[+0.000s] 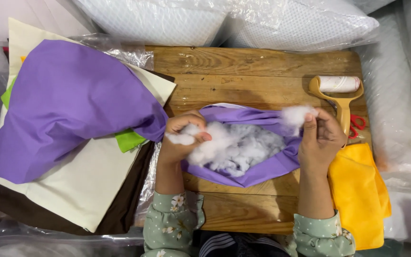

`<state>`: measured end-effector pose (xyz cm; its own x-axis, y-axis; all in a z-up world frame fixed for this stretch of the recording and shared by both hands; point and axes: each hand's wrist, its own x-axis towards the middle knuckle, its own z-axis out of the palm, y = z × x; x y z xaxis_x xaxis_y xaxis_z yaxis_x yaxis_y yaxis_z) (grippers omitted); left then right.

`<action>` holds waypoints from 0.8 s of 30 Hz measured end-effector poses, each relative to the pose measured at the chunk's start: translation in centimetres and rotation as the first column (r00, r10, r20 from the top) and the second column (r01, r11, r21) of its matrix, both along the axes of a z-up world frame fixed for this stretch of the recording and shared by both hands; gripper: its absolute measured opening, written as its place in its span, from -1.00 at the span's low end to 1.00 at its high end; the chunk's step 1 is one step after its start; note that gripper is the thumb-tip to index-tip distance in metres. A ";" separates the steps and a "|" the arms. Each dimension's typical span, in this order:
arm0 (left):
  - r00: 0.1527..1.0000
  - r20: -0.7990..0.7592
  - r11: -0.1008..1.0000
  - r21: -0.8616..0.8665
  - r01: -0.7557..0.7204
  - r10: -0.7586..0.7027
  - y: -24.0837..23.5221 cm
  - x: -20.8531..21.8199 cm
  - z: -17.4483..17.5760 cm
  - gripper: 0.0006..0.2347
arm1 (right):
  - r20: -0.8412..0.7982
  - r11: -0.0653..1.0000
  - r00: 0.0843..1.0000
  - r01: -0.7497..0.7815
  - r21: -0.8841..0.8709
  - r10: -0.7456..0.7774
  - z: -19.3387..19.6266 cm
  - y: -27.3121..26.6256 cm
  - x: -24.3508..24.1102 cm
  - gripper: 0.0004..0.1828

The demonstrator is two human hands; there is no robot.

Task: The person repeatedly pulls white cotton-like filling from a large plastic bag and stuffs it into a purple fabric casing. They use both hands to fluff the material and push it inside the opening of the casing, which rests on a wooden surface.

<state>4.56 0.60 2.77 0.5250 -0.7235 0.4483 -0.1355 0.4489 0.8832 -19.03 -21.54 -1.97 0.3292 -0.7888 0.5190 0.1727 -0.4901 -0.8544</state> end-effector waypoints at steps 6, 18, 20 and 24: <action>0.999 -0.044 0.996 -0.088 0.010 -0.013 -0.1 0.3 -0.8 -0.73 | -0.115 0.939 0.935 -0.342 -0.037 0.336 4.2 2.6 1.6 -0.84; 0.980 -0.116 0.978 0.109 0.175 -0.162 -1.0 -1.6 0.6 -0.85 | -0.439 0.874 0.850 -0.424 -0.239 0.292 5.5 5.5 3.6 -0.87; 0.978 -0.132 0.974 0.133 0.181 -0.164 -1.3 -1.9 0.2 -0.84 | -0.348 0.879 0.848 -0.463 -0.118 0.400 4.7 6.1 3.5 -0.76; 0.972 -0.121 0.967 0.135 0.215 -0.199 -2.1 -2.5 -0.4 -0.85 | -0.337 0.894 0.862 -0.435 -0.109 0.379 4.0 7.4 4.0 -0.32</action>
